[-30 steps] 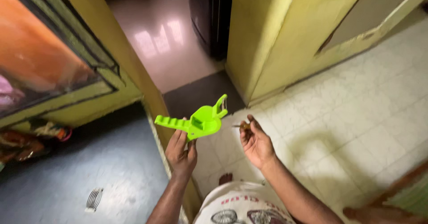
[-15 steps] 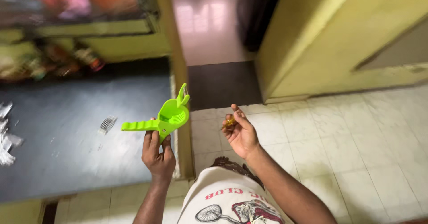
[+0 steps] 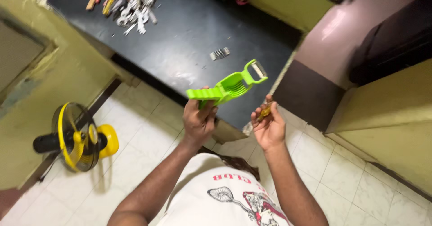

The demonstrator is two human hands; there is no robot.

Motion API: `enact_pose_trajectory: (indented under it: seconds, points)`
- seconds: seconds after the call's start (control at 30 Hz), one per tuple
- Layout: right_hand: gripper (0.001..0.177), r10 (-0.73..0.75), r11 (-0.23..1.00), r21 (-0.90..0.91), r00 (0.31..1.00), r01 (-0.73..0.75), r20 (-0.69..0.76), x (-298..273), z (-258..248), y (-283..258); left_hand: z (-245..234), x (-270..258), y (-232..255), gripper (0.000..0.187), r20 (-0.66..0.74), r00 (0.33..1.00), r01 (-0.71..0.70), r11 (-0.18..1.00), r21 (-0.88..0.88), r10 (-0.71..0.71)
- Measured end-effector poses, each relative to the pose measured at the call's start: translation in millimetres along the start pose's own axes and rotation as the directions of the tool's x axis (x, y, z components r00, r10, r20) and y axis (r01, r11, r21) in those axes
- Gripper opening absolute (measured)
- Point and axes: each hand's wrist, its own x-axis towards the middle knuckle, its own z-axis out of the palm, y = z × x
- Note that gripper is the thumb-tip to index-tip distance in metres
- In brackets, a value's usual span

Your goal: The person uses a yellow screwdriver and a metal file to scrape and clean the blade area of a green plastic vegetable peeler. They repeatedly scrape the blade slot and the handle, removing debris, while various tools lie on the table.

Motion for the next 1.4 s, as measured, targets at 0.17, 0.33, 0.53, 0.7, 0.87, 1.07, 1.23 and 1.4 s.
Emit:
enact_pose_trajectory:
  seconds: [0.17, 0.33, 0.53, 0.7, 0.87, 1.07, 1.23, 1.4]
  points:
    - [0.030, 0.077, 0.996, -0.044, 0.997, -0.078, -0.027, 32.2, 38.1, 43.1, -44.1, 15.5, -53.7, 0.031, 0.053, 0.997, -0.062, 0.997, 0.052, 0.059]
    - [0.036, 0.033, 0.992, -0.128, 0.996, -0.022, 0.085, 74.2, 101.9, 107.1, -94.3, 49.6, -133.7, 0.037, 0.060, 0.986, -0.152, 0.988, -0.008, 0.152]
    - [0.050, -0.174, 0.912, -0.353, 0.976, 0.209, 0.129, 107.6, 160.5, 163.8, -137.2, 91.4, -214.1, 0.041, 0.157, 0.974, -0.147, 0.982, -0.123, 0.165]
    - [0.049, -0.273, 0.862, -0.376, 0.936, 0.341, 0.224, 115.1, 180.2, 178.4, -151.3, 121.3, -250.6, 0.028, 0.144, 0.941, -0.296, 0.951, -0.093, 0.307]
    - [0.031, -0.317, 0.808, -0.474, 0.936, 0.351, 0.153, 115.2, 187.6, 184.3, -154.6, 132.3, -264.9, 0.016, 0.162, 0.934, -0.298, 0.944, -0.141, 0.319]
    - [0.018, -0.396, 0.670, -0.618, 0.902, 0.411, 0.170, 119.2, 210.2, 177.8, -153.2, 146.4, -266.9, 0.021, 0.176, 0.944, -0.249, 0.953, -0.172, 0.278]
    - [0.018, -0.392, 0.641, -0.674, 0.912, 0.367, 0.123, 119.4, 220.1, 170.1, -146.9, 150.2, -258.5, 0.039, 0.154, 0.968, -0.159, 0.960, -0.229, 0.197]
    - [0.019, -0.362, 0.658, -0.663, 0.922, 0.357, 0.137, 117.8, 225.4, 158.2, -139.1, 149.5, -249.7, 0.039, 0.163, 0.963, -0.170, 0.954, -0.248, 0.214]
